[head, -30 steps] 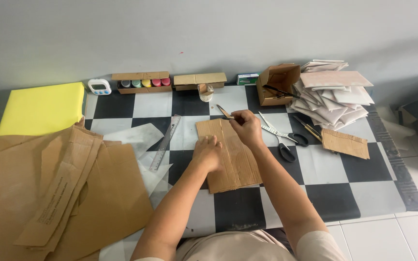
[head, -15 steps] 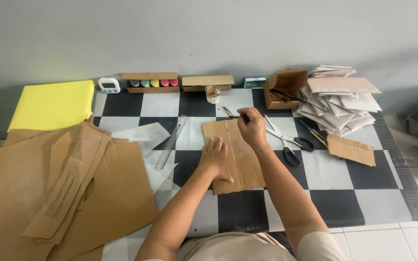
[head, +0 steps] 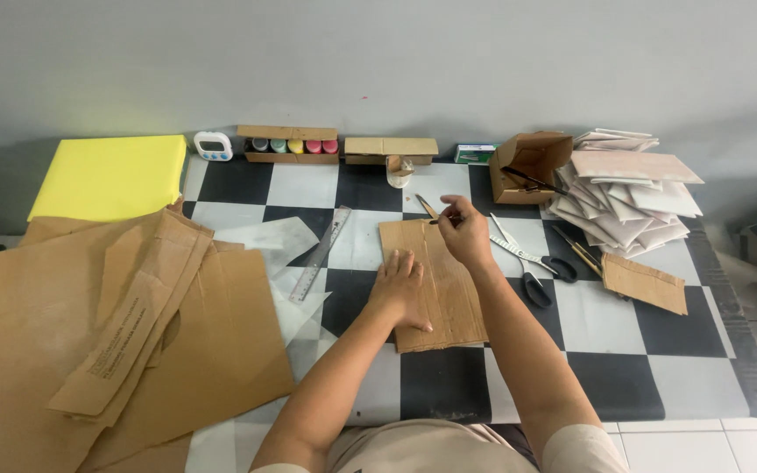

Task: Cutting cardboard sheets into smaller pieces using scissors and a ruler

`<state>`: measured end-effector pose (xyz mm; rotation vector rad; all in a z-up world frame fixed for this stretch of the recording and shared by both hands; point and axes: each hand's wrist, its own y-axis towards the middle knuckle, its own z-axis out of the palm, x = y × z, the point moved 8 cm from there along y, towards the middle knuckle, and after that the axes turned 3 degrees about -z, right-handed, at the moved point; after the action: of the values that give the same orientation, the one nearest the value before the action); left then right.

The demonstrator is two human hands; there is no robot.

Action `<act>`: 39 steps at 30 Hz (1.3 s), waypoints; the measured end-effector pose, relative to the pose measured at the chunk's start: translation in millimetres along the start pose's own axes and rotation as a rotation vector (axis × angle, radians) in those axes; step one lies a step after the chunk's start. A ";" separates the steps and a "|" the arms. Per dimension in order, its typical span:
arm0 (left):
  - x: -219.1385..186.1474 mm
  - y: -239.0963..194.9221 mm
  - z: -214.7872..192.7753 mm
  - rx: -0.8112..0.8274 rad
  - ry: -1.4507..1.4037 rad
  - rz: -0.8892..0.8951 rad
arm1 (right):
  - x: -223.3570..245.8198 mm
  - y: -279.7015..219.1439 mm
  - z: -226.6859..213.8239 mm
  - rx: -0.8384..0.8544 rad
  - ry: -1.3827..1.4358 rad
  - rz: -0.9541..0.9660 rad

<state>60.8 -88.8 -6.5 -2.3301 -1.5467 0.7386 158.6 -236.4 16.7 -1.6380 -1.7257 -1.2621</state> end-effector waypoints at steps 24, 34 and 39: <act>-0.7 1.3 1.3 0.032 0.040 -0.021 | 22.4 -25.0 5.2 0.240 -0.255 -0.071; -3.0 -12.1 -6.5 0.048 0.130 -0.076 | 20.1 -43.8 -13.5 0.232 -0.131 -0.073; -1.2 -11.5 -5.3 0.047 0.082 -0.081 | -20.3 -13.7 -2.5 0.141 -0.720 -0.295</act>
<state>54.2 -84.8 3.6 -2.2213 -1.5607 0.6452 149.1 -247.7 -3.0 -1.9405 -2.4847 -0.6525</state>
